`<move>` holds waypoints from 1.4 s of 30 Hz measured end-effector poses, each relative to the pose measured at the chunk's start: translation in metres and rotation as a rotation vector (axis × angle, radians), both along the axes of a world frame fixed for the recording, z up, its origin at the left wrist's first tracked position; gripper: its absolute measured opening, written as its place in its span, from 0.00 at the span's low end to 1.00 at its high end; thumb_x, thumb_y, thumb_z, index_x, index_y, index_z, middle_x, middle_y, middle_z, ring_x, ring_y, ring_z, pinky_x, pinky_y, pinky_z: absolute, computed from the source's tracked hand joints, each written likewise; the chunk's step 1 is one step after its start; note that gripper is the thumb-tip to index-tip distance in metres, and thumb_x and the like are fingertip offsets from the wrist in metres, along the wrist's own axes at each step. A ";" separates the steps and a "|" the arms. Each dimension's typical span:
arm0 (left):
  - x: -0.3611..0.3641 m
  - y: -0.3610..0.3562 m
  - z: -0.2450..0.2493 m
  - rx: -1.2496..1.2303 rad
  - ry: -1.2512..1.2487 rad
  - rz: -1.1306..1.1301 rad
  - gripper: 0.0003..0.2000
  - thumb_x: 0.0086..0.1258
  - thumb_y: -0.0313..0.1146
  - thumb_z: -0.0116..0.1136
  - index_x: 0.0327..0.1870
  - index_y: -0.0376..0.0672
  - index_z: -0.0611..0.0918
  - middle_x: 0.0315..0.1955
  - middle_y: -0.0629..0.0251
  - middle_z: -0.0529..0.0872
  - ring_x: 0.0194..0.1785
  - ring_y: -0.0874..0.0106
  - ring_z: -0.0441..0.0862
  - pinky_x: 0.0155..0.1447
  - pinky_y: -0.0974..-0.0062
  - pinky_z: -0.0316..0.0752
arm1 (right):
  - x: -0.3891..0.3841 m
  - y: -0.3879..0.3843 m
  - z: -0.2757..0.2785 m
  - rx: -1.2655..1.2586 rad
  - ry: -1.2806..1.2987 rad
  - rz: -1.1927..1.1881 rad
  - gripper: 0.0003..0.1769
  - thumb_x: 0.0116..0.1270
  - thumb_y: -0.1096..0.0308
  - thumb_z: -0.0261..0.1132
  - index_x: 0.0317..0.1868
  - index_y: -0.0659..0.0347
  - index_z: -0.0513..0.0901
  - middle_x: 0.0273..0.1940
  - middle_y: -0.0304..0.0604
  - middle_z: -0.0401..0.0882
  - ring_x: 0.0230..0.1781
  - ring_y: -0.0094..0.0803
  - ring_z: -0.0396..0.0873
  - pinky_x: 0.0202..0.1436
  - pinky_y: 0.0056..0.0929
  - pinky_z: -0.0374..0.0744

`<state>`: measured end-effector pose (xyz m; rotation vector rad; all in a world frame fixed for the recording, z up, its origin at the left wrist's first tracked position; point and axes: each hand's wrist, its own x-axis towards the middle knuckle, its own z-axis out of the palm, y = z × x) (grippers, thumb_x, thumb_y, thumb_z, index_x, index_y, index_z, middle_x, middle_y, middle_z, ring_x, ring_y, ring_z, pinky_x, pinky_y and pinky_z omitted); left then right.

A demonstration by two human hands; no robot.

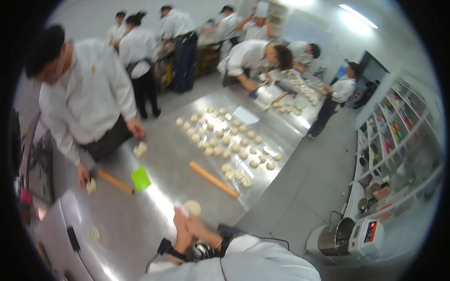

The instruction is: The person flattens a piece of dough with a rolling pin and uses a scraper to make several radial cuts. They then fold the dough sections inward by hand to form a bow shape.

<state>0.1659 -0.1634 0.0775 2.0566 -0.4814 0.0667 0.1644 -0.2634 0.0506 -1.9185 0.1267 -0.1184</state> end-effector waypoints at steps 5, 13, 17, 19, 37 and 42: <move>-0.024 -0.008 -0.004 -0.249 0.381 -0.181 0.41 0.67 0.34 0.60 0.74 0.28 0.48 0.69 0.36 0.59 0.70 0.45 0.60 0.73 0.58 0.55 | -0.035 -0.061 0.051 0.228 0.216 -0.160 0.18 0.70 0.62 0.62 0.51 0.69 0.79 0.43 0.49 0.84 0.44 0.31 0.82 0.47 0.33 0.79; -0.013 0.005 -0.023 0.431 0.211 -0.378 0.28 0.66 0.30 0.54 0.69 0.35 0.66 0.70 0.51 0.65 0.73 0.56 0.61 0.73 0.58 0.58 | -0.046 -0.085 0.057 -0.597 0.380 -0.002 0.23 0.62 0.62 0.67 0.50 0.71 0.78 0.34 0.65 0.82 0.36 0.59 0.83 0.39 0.47 0.80; 0.007 0.012 -0.046 0.513 -0.193 -0.274 0.28 0.64 0.32 0.56 0.67 0.38 0.69 0.69 0.57 0.68 0.74 0.62 0.62 0.74 0.60 0.59 | -0.021 -0.068 0.057 -0.762 0.358 0.068 0.19 0.64 0.60 0.65 0.45 0.68 0.76 0.27 0.61 0.81 0.29 0.60 0.81 0.32 0.53 0.77; 0.007 0.012 -0.054 0.527 -0.196 -0.319 0.29 0.63 0.35 0.59 0.66 0.38 0.70 0.69 0.58 0.67 0.75 0.61 0.60 0.74 0.59 0.57 | -0.016 -0.065 0.056 -0.772 0.379 0.076 0.19 0.64 0.59 0.64 0.45 0.68 0.76 0.26 0.61 0.81 0.28 0.60 0.81 0.32 0.53 0.77; 0.034 -0.046 -0.032 0.521 -0.227 -0.314 0.40 0.62 0.53 0.60 0.70 0.35 0.65 0.73 0.58 0.62 0.78 0.63 0.52 0.79 0.58 0.44 | -0.022 -0.114 0.059 -0.459 0.207 -0.294 0.19 0.64 0.66 0.66 0.48 0.73 0.77 0.33 0.63 0.83 0.36 0.56 0.84 0.37 0.43 0.79; 0.037 -0.061 -0.044 0.551 -0.101 -0.276 0.40 0.63 0.54 0.58 0.69 0.32 0.64 0.72 0.53 0.62 0.77 0.61 0.53 0.79 0.57 0.44 | -0.022 -0.110 0.069 -0.424 0.225 -0.272 0.18 0.64 0.66 0.66 0.47 0.72 0.77 0.34 0.62 0.83 0.37 0.55 0.85 0.39 0.42 0.80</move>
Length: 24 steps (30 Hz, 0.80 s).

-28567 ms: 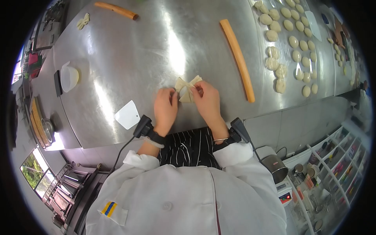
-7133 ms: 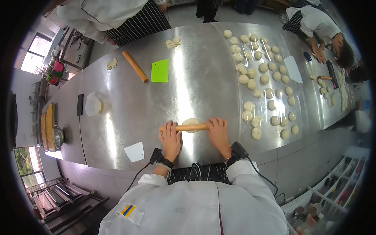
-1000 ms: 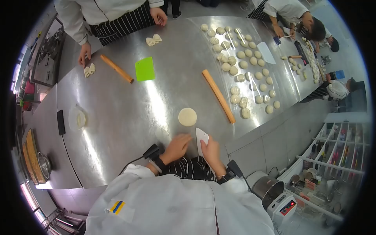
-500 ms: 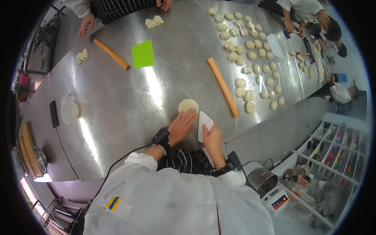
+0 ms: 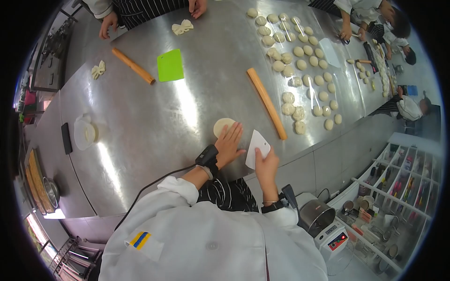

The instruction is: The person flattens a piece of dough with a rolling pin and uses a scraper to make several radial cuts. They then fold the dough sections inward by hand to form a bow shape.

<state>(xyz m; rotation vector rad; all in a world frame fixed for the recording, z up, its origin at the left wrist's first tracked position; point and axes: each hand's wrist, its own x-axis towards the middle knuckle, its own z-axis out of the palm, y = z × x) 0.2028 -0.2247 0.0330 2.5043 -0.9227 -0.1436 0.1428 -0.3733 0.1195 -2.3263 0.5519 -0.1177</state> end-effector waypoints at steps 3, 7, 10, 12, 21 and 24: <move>0.012 -0.002 0.006 -0.077 0.051 0.090 0.39 0.65 0.53 0.57 0.69 0.30 0.64 0.72 0.49 0.61 0.77 0.59 0.53 0.78 0.58 0.45 | -0.004 -0.004 -0.005 0.018 -0.061 -0.032 0.18 0.64 0.66 0.66 0.48 0.72 0.77 0.35 0.62 0.83 0.39 0.54 0.85 0.40 0.41 0.79; 0.023 0.004 -0.004 -0.014 -0.013 0.084 0.38 0.66 0.51 0.56 0.69 0.30 0.63 0.72 0.48 0.60 0.77 0.58 0.52 0.78 0.59 0.45 | -0.010 -0.010 -0.002 -0.002 -0.045 -0.039 0.17 0.64 0.66 0.66 0.48 0.72 0.78 0.36 0.62 0.84 0.39 0.54 0.84 0.41 0.40 0.79; 0.028 -0.001 -0.004 0.001 0.043 0.084 0.38 0.67 0.49 0.56 0.70 0.30 0.61 0.73 0.48 0.58 0.77 0.58 0.52 0.78 0.59 0.46 | -0.013 -0.012 -0.001 -0.019 -0.045 -0.044 0.17 0.64 0.66 0.66 0.47 0.71 0.78 0.35 0.61 0.84 0.39 0.55 0.84 0.40 0.40 0.79; 0.037 0.011 -0.008 0.001 0.014 0.079 0.37 0.67 0.49 0.55 0.70 0.30 0.62 0.73 0.50 0.58 0.78 0.59 0.51 0.78 0.59 0.45 | -0.012 -0.012 -0.001 -0.008 -0.112 -0.043 0.16 0.64 0.66 0.66 0.46 0.71 0.78 0.34 0.61 0.84 0.38 0.54 0.85 0.40 0.40 0.79; 0.025 0.035 -0.009 0.016 -0.072 0.023 0.36 0.68 0.49 0.55 0.71 0.34 0.62 0.73 0.56 0.60 0.77 0.62 0.53 0.78 0.56 0.46 | -0.025 -0.005 0.002 0.025 -0.012 -0.037 0.17 0.65 0.64 0.66 0.42 0.72 0.78 0.31 0.60 0.83 0.35 0.53 0.85 0.36 0.40 0.79; 0.019 0.035 -0.003 0.060 -0.026 0.009 0.37 0.68 0.51 0.54 0.72 0.36 0.62 0.74 0.58 0.60 0.77 0.62 0.52 0.78 0.56 0.46 | -0.027 -0.004 0.002 0.020 -0.024 -0.029 0.17 0.64 0.63 0.67 0.42 0.72 0.78 0.31 0.60 0.83 0.35 0.53 0.85 0.36 0.40 0.79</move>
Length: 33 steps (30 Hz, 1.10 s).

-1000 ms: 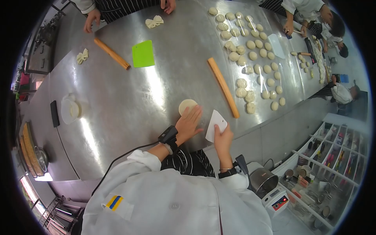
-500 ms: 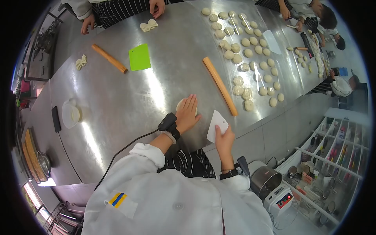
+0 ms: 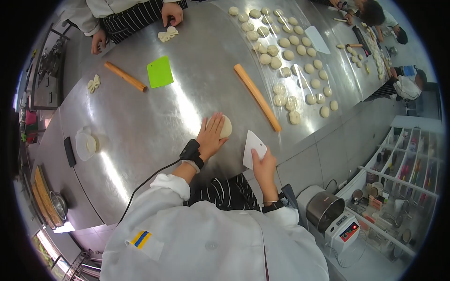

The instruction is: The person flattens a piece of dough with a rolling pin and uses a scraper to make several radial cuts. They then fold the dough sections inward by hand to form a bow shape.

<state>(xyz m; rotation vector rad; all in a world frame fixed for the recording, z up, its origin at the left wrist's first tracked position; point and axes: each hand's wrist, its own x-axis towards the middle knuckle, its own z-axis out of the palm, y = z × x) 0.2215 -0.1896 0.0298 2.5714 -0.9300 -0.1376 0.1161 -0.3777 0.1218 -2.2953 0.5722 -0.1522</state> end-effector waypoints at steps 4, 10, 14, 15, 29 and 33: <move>-0.016 -0.002 -0.006 -0.017 -0.037 -0.144 0.38 0.68 0.55 0.53 0.73 0.38 0.61 0.74 0.61 0.59 0.78 0.63 0.51 0.78 0.58 0.47 | -0.006 -0.001 -0.003 0.011 -0.038 -0.012 0.18 0.64 0.63 0.67 0.43 0.72 0.78 0.31 0.61 0.83 0.34 0.54 0.84 0.36 0.40 0.79; -0.025 0.001 -0.007 -0.024 0.051 -0.142 0.40 0.67 0.57 0.54 0.72 0.37 0.62 0.74 0.59 0.59 0.78 0.62 0.50 0.78 0.56 0.46 | -0.001 -0.003 -0.009 0.011 -0.062 0.031 0.18 0.63 0.63 0.68 0.43 0.72 0.78 0.31 0.62 0.83 0.34 0.57 0.83 0.36 0.43 0.79; -0.027 0.007 0.007 -0.073 0.015 -0.090 0.37 0.67 0.52 0.55 0.71 0.37 0.63 0.74 0.57 0.59 0.78 0.60 0.51 0.78 0.56 0.47 | 0.005 0.013 -0.020 -0.078 0.161 0.171 0.20 0.63 0.58 0.67 0.41 0.70 0.77 0.29 0.63 0.81 0.32 0.60 0.81 0.35 0.49 0.78; -0.029 0.014 0.013 -0.122 0.001 0.001 0.35 0.67 0.48 0.56 0.71 0.37 0.63 0.73 0.56 0.60 0.77 0.59 0.53 0.77 0.56 0.48 | 0.011 0.020 -0.021 -0.146 0.213 0.225 0.21 0.64 0.56 0.66 0.41 0.69 0.77 0.28 0.63 0.81 0.31 0.61 0.81 0.34 0.51 0.77; -0.069 0.084 -0.006 -0.118 -0.048 0.336 0.28 0.64 0.31 0.55 0.67 0.37 0.69 0.70 0.52 0.64 0.74 0.55 0.60 0.74 0.55 0.56 | 0.041 0.060 -0.019 -0.366 0.327 0.366 0.15 0.67 0.59 0.62 0.38 0.65 0.75 0.24 0.59 0.80 0.26 0.59 0.80 0.30 0.53 0.77; -0.068 0.083 -0.005 -0.158 -0.047 0.353 0.27 0.64 0.31 0.55 0.67 0.36 0.69 0.70 0.51 0.65 0.73 0.55 0.61 0.74 0.56 0.57 | 0.045 0.065 -0.019 -0.366 0.326 0.381 0.14 0.67 0.60 0.62 0.39 0.66 0.75 0.24 0.59 0.80 0.26 0.59 0.80 0.31 0.53 0.77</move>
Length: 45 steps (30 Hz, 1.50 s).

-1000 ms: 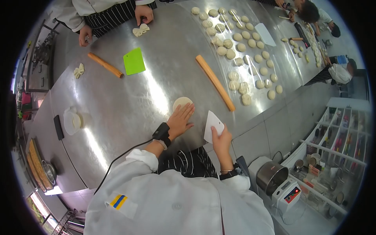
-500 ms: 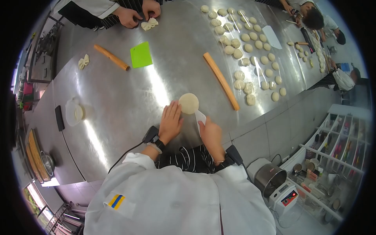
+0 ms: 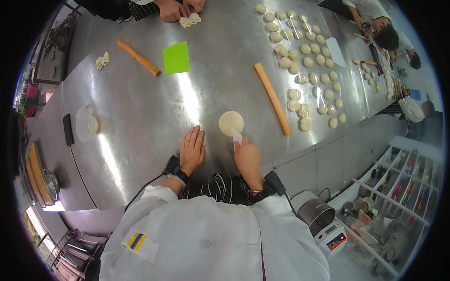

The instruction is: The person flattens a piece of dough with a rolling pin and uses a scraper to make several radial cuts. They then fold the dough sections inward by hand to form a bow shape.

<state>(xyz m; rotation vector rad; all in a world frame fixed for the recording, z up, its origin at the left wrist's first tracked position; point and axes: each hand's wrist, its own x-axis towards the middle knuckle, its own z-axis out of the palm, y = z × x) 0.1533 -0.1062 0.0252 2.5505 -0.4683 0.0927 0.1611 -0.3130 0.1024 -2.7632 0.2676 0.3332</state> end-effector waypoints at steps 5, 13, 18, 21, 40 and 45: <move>0.001 0.001 0.001 -0.011 0.023 -0.008 0.28 0.64 0.31 0.55 0.67 0.36 0.69 0.69 0.51 0.66 0.73 0.55 0.62 0.74 0.56 0.57 | 0.004 0.004 -0.003 0.000 0.004 -0.007 0.15 0.67 0.60 0.62 0.40 0.66 0.75 0.24 0.59 0.80 0.26 0.59 0.80 0.31 0.53 0.77; 0.001 0.001 0.000 -0.014 0.022 -0.014 0.27 0.65 0.32 0.56 0.67 0.36 0.69 0.69 0.52 0.66 0.73 0.56 0.62 0.74 0.56 0.58 | 0.005 0.005 -0.005 -0.025 0.019 0.008 0.14 0.66 0.61 0.63 0.39 0.65 0.75 0.24 0.59 0.80 0.26 0.59 0.80 0.30 0.52 0.77; 0.001 0.001 0.001 -0.029 0.020 -0.014 0.28 0.65 0.32 0.56 0.67 0.36 0.68 0.68 0.51 0.66 0.72 0.55 0.62 0.74 0.56 0.58 | 0.004 0.003 -0.006 -0.064 0.024 0.057 0.13 0.68 0.61 0.60 0.41 0.63 0.74 0.23 0.54 0.81 0.25 0.54 0.82 0.30 0.49 0.79; 0.001 0.001 0.002 -0.030 0.020 -0.017 0.28 0.65 0.32 0.56 0.67 0.35 0.68 0.68 0.51 0.67 0.72 0.55 0.62 0.73 0.56 0.58 | 0.005 0.005 -0.004 -0.052 0.027 0.045 0.13 0.68 0.61 0.61 0.39 0.64 0.74 0.23 0.56 0.81 0.25 0.56 0.81 0.30 0.50 0.78; 0.002 0.003 -0.002 -0.061 -0.001 -0.032 0.28 0.62 0.33 0.58 0.65 0.34 0.69 0.65 0.51 0.70 0.69 0.55 0.66 0.72 0.57 0.61 | -0.004 -0.016 -0.006 -0.071 0.014 0.138 0.15 0.70 0.60 0.59 0.45 0.65 0.73 0.21 0.55 0.80 0.23 0.56 0.80 0.27 0.51 0.76; 0.001 0.002 0.000 -0.065 -0.001 -0.024 0.28 0.62 0.33 0.58 0.65 0.34 0.70 0.65 0.51 0.71 0.68 0.55 0.66 0.71 0.57 0.62 | 0.004 -0.016 -0.005 -0.126 -0.006 0.189 0.11 0.71 0.61 0.58 0.41 0.62 0.73 0.21 0.51 0.81 0.22 0.51 0.81 0.26 0.47 0.77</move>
